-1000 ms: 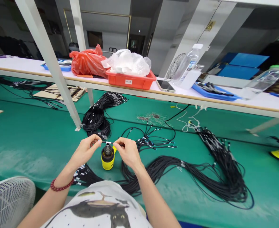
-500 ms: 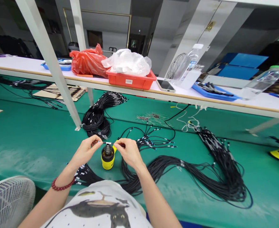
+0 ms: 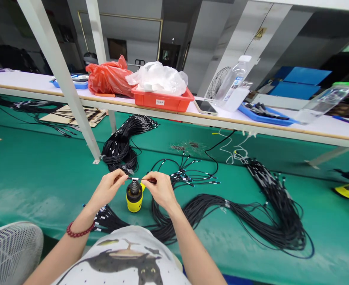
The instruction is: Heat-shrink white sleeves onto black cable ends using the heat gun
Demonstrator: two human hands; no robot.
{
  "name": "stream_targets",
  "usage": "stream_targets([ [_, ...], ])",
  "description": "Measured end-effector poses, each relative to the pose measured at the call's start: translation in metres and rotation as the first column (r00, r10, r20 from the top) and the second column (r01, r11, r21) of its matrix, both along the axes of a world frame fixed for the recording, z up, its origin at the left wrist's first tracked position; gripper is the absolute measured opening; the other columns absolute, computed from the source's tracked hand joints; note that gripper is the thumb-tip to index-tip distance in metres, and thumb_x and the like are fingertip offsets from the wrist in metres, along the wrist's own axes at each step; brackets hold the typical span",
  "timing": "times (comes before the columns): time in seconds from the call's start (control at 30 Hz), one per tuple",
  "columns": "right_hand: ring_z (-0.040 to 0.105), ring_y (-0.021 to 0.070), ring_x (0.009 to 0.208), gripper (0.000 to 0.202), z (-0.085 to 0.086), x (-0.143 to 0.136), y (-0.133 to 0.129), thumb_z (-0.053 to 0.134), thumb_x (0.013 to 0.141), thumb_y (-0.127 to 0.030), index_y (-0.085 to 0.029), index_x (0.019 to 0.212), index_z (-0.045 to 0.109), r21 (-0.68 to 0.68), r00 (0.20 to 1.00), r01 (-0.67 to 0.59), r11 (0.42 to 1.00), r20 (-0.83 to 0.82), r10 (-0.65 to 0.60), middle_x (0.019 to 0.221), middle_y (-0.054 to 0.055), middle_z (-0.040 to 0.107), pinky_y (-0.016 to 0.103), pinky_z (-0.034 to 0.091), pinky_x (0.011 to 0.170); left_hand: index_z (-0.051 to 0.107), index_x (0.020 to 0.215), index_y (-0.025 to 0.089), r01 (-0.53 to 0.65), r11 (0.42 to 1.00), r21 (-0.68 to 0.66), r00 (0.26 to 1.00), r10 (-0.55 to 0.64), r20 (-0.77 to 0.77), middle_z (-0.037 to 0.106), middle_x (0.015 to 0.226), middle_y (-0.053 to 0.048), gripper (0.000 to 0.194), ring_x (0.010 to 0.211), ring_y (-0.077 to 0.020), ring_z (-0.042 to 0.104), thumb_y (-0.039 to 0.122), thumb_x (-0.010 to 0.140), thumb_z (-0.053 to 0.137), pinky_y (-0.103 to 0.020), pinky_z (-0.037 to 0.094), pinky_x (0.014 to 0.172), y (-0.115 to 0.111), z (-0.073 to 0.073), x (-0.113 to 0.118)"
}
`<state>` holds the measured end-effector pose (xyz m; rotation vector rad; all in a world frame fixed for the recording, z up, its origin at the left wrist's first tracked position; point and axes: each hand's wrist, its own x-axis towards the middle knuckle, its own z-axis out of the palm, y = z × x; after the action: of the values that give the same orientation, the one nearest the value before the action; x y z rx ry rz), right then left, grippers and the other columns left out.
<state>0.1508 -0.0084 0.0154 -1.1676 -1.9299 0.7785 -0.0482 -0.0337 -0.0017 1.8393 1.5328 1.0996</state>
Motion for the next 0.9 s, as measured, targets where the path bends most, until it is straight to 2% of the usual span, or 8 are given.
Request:
stream_targets([
  [0.13, 0.064, 0.0156, 0.069, 0.009, 0.0004, 0.0014, 0.0001, 0.064, 0.079, -0.02, -0.019, 0.076, 0.072, 0.026, 0.999, 0.0, 1.0, 0.049, -0.002, 0.075, 0.002, 0.073, 0.025, 0.046, 0.066, 0.055, 0.083, 0.02, 0.003, 1.0, 0.024, 0.999, -0.004, 0.037, 0.059, 0.074, 0.002, 0.022, 0.068, -0.0136, 0.051, 0.039, 0.09, 0.047, -0.025, 0.036, 0.065, -0.0014, -0.0018, -0.0016],
  [0.3, 0.063, 0.0153, 0.07, 0.014, 0.0007, 0.0012, -0.0018, 0.061, 0.083, -0.021, -0.019, 0.074, 0.072, 0.057, 0.996, -0.019, 0.998, 0.09, 0.014, 0.076, 0.002, 0.073, 0.025, 0.044, 0.066, 0.05, 0.065, 0.02, -0.034, 0.999, -0.024, 0.995, 0.031, -0.096, 0.052, 0.057, 0.003, 0.043, 0.056, -0.0134, 0.048, 0.047, 0.094, 0.034, -0.026, 0.031, 0.059, -0.0026, 0.004, -0.0029],
  [0.4, 0.063, 0.0151, 0.069, 0.014, -0.0018, 0.0002, -0.0015, 0.061, 0.083, -0.022, -0.019, 0.075, 0.072, 0.054, 0.997, -0.016, 0.998, 0.079, 0.012, 0.074, 0.002, 0.072, 0.025, 0.045, 0.066, 0.05, 0.061, 0.02, -0.034, 0.999, -0.041, 0.992, 0.029, -0.125, 0.051, 0.055, 0.002, 0.048, 0.055, -0.0137, 0.047, 0.05, 0.094, 0.032, -0.027, 0.031, 0.058, -0.0015, 0.004, -0.0033],
  [0.6, 0.062, 0.0151, 0.067, 0.008, -0.0065, -0.0016, 0.0007, 0.064, 0.078, -0.022, -0.019, 0.074, 0.07, 0.048, 1.0, 0.022, 0.999, -0.006, -0.022, 0.073, 0.002, 0.071, 0.025, 0.047, 0.064, 0.054, 0.078, 0.02, 0.02, 0.999, 0.037, 1.0, -0.02, 0.005, 0.057, 0.071, 0.002, 0.027, 0.066, -0.0136, 0.05, 0.042, 0.09, 0.043, -0.024, 0.036, 0.063, -0.0003, -0.0021, -0.0039],
  [0.67, 0.061, 0.0146, 0.066, 0.008, -0.0063, -0.0019, 0.0003, 0.064, 0.078, -0.022, -0.018, 0.073, 0.07, 0.047, 1.0, 0.025, 0.999, -0.002, -0.025, 0.072, 0.002, 0.07, 0.025, 0.046, 0.063, 0.054, 0.08, 0.02, 0.019, 0.999, 0.043, 1.0, -0.019, 0.009, 0.056, 0.072, 0.002, 0.026, 0.065, -0.0133, 0.049, 0.041, 0.09, 0.043, -0.024, 0.036, 0.062, -0.0007, -0.0015, -0.0039],
  [0.83, 0.057, 0.0137, 0.062, 0.022, -0.0037, -0.0011, -0.0018, 0.057, 0.087, -0.03, -0.018, 0.073, 0.07, 0.056, 0.992, -0.035, 0.998, 0.12, 0.028, 0.067, 0.001, 0.068, 0.025, 0.041, 0.06, 0.046, 0.056, 0.019, -0.033, 0.999, -0.04, 0.999, 0.032, -0.03, 0.044, 0.05, 0.004, 0.05, 0.051, -0.0113, 0.042, 0.05, 0.093, 0.033, -0.025, 0.029, 0.054, -0.0014, 0.0023, -0.0045],
  [0.9, 0.057, 0.0135, 0.062, 0.024, -0.0036, -0.0012, -0.002, 0.056, 0.087, -0.03, -0.018, 0.071, 0.068, 0.056, 0.991, -0.048, 0.997, 0.131, 0.041, 0.066, 0.001, 0.067, 0.024, 0.04, 0.06, 0.045, 0.055, 0.019, -0.031, 0.999, -0.045, 0.999, 0.031, -0.02, 0.044, 0.05, 0.004, 0.051, 0.05, -0.0111, 0.042, 0.05, 0.093, 0.034, -0.025, 0.029, 0.054, -0.0011, 0.0014, -0.005],
])
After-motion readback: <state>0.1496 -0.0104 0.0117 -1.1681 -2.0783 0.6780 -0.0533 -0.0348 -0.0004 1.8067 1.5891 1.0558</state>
